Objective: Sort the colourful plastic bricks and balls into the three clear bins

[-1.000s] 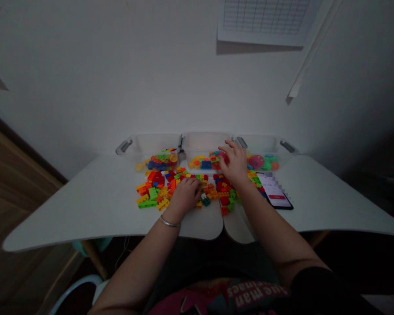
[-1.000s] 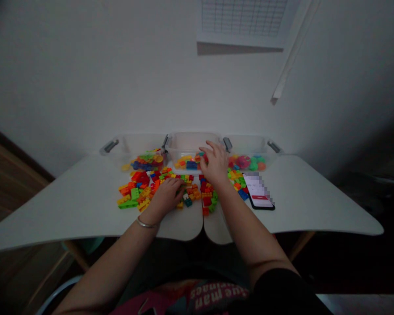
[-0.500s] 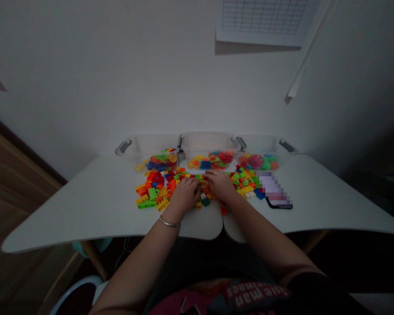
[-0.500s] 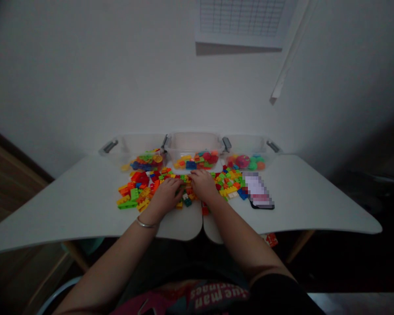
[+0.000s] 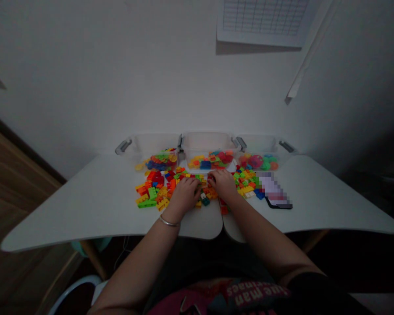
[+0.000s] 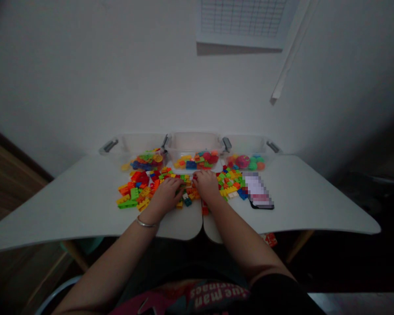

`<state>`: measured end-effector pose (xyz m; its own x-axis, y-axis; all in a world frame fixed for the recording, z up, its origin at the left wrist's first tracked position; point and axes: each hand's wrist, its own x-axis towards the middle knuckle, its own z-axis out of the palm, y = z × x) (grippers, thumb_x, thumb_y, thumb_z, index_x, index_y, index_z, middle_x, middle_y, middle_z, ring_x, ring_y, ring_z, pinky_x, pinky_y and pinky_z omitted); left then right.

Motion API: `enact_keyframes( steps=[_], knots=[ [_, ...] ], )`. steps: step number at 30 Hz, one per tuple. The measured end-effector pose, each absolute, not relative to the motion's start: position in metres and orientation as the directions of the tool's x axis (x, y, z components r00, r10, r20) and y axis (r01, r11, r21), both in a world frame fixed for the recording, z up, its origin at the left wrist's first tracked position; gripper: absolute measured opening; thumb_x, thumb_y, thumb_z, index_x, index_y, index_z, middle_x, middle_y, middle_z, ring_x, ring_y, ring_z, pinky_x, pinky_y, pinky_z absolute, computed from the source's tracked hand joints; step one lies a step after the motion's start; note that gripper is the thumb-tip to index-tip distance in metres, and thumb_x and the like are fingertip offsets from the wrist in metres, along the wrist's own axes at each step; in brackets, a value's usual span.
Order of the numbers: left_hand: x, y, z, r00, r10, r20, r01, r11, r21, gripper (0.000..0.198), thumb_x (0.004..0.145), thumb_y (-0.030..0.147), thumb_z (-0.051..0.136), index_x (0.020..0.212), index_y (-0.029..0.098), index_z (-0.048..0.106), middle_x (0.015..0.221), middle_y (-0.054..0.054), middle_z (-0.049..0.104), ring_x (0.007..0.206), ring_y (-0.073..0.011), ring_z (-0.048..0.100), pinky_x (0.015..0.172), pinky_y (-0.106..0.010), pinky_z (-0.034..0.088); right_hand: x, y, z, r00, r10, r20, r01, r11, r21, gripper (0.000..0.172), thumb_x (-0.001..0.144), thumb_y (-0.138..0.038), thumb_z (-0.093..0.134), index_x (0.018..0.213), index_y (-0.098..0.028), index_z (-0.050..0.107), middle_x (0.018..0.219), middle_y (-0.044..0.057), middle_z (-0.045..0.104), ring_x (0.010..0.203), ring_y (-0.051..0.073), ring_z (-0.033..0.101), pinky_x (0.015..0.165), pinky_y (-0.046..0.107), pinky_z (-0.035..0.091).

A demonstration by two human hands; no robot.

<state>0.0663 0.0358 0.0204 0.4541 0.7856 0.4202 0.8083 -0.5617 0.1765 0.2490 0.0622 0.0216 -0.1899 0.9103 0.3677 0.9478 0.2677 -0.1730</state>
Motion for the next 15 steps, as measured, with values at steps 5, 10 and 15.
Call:
enact_keyframes(
  steps=[5,10,15],
  knots=[
    [0.0664,0.0368,0.0194,0.462,0.779,0.424,0.805,-0.569,0.169,0.018,0.09,0.02,0.054,0.104,0.016,0.063,0.107,-0.01,0.068,0.103,-0.0244,0.057,0.094,-0.039,0.049,0.2477,0.0691,0.0194,-0.163,0.935,0.315,0.959,0.225,-0.172,0.025,0.095,-0.032,0.055,0.112,-0.021,0.07,0.114,0.009,0.072,0.109,0.026,0.059,0.094,0.038,0.04],
    [0.0658,0.0381,0.0162,0.46,0.762,0.457,0.797,-0.581,0.166,0.018,0.091,0.023,0.053,0.106,0.018,0.063,0.108,-0.009,0.068,0.103,-0.0243,0.057,0.094,-0.04,0.049,0.245,0.0687,0.0204,-0.182,0.931,0.317,0.958,0.24,-0.155,0.028,0.098,-0.034,0.049,0.109,-0.022,0.071,0.111,0.009,0.074,0.104,0.027,0.06,0.092,0.039,0.041],
    [0.0652,0.0387,0.0154,0.46,0.763,0.453,0.799,-0.579,0.163,0.017,0.091,0.022,0.054,0.105,0.018,0.063,0.108,-0.009,0.068,0.103,-0.0244,0.057,0.093,-0.04,0.049,0.2452,0.0622,0.0177,-0.224,0.906,0.359,0.949,0.287,-0.132,0.032,0.094,-0.037,0.054,0.115,-0.019,0.07,0.108,0.012,0.074,0.103,0.029,0.06,0.093,0.041,0.041]
  ],
)
